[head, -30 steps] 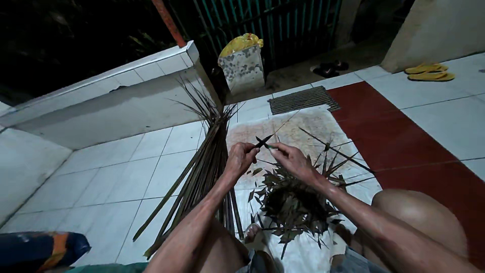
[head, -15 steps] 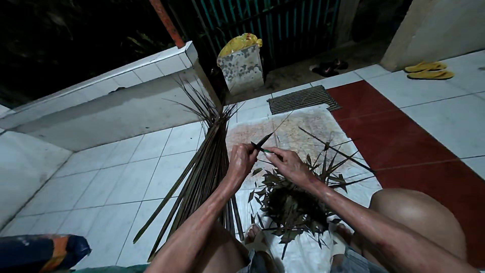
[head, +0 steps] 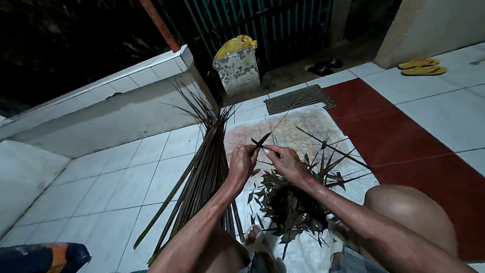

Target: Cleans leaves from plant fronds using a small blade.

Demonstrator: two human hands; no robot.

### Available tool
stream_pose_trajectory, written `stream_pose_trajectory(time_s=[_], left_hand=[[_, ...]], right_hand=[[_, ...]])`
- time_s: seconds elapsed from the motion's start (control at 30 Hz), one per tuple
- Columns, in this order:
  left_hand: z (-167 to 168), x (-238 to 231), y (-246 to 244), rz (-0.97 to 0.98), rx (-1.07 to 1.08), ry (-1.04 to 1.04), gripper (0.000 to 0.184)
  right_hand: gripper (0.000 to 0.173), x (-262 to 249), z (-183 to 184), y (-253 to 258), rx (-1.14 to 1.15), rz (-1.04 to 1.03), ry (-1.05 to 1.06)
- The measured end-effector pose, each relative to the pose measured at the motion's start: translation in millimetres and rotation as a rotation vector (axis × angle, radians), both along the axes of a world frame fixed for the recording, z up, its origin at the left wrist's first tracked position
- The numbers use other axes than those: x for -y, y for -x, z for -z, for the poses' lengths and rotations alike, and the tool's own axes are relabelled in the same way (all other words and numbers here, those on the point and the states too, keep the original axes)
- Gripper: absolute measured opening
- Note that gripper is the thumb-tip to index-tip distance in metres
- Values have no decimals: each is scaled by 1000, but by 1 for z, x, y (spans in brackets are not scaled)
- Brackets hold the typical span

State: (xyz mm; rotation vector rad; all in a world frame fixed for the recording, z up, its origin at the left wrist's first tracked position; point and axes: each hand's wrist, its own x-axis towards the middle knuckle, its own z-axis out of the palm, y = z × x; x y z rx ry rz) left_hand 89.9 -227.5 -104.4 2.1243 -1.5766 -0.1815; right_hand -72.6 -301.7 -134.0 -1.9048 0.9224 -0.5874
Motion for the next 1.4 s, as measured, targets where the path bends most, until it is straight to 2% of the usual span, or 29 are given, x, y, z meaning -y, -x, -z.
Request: stream_pose_trajectory(time_s=[0.23,0.6,0.8,0.9,1.07,1.17,1.4], left_hand=[[-3,-1,-1,10,-27,-12,24],[-9,-6,-3,50,-106,-9,24],[-14,-9,-3,28,-132,-90,24],[-12,-10,-6,22,-44,-84,21],[-12,-9,-1,17,139,-109,23],[-14,-9,6,11,224,-127,23],[-10,-8,9,54,307,-86,22]], right_hand=[[36,3,6,2,-50,68,50],[35,11,17,5,-9,139,102],[37,37,25,13,36,271,101],[37,40,19,20,77,276,103],[35,24,13,17,34,28,59],[35,19,9,13,-9,-52,31],[34,19,5,13,-96,37,64]])
